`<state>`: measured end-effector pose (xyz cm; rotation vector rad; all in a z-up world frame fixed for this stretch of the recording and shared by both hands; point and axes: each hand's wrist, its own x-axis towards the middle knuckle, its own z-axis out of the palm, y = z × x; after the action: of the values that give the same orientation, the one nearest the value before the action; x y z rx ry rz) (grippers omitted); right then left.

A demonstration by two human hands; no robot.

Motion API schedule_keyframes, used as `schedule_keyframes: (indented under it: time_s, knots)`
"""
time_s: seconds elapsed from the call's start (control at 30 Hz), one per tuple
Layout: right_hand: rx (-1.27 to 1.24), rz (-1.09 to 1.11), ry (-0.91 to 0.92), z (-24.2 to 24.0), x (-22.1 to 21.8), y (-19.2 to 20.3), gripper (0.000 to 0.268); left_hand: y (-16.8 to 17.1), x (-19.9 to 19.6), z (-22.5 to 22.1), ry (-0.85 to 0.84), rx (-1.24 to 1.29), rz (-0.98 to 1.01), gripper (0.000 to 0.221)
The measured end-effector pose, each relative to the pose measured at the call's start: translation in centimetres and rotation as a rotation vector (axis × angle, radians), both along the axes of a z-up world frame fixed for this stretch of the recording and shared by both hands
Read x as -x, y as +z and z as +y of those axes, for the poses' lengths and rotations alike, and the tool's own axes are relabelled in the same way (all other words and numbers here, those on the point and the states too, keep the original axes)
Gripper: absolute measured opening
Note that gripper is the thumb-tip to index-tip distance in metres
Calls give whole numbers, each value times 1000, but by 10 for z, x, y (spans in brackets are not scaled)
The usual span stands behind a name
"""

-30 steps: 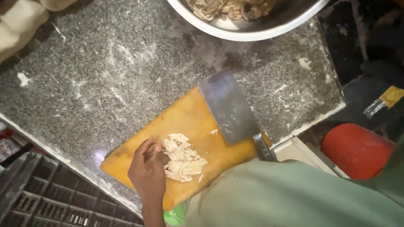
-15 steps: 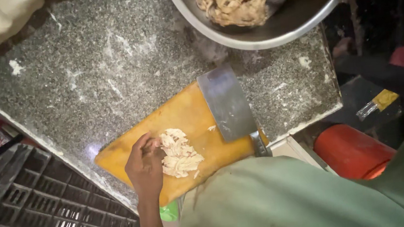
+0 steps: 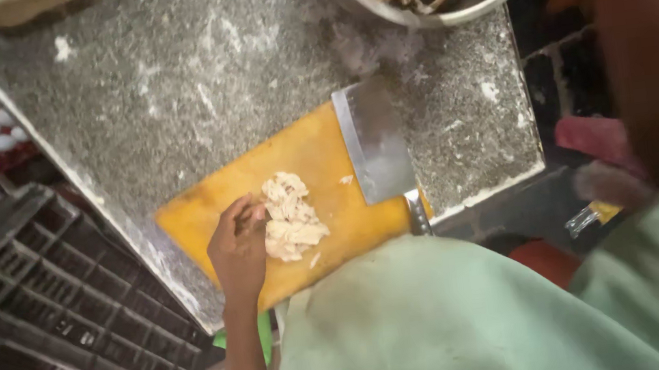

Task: The person shreds cooked chicken by hand on a yellow cutting board, occasionally using a cleaver to separate larger pieces.

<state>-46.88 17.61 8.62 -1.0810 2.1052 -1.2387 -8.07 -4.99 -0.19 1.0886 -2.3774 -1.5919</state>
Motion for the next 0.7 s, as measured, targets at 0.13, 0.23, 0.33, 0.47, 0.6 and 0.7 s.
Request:
schedule_keyframes:
  time_s: [0.13, 0.23, 0.33, 0.47, 0.6, 0.7]
  knots:
    - [331, -476, 4, -6, -69, -9, 28, -2, -12, 10, 5, -61, 230, 29]
    - [183, -471, -70, -28, -142, -35, 30, 0, -21, 22, 69, -291, 178, 30]
    - [155, -385, -122, -56, -223, -50, 37, 4, -31, 36, 64, -479, 338, 33]
    - [29, 64, -19, -76, -297, -37, 43, 5, -55, 39, 294, -959, 421, 41]
    - [93, 162, 177, -85, -331, -26, 44, 0, -86, 29, 403, -1059, 562, 38]
    - [57, 88, 143, -91, -350, -26, 47, -2, -108, 20, 410, -1061, 560, 36]
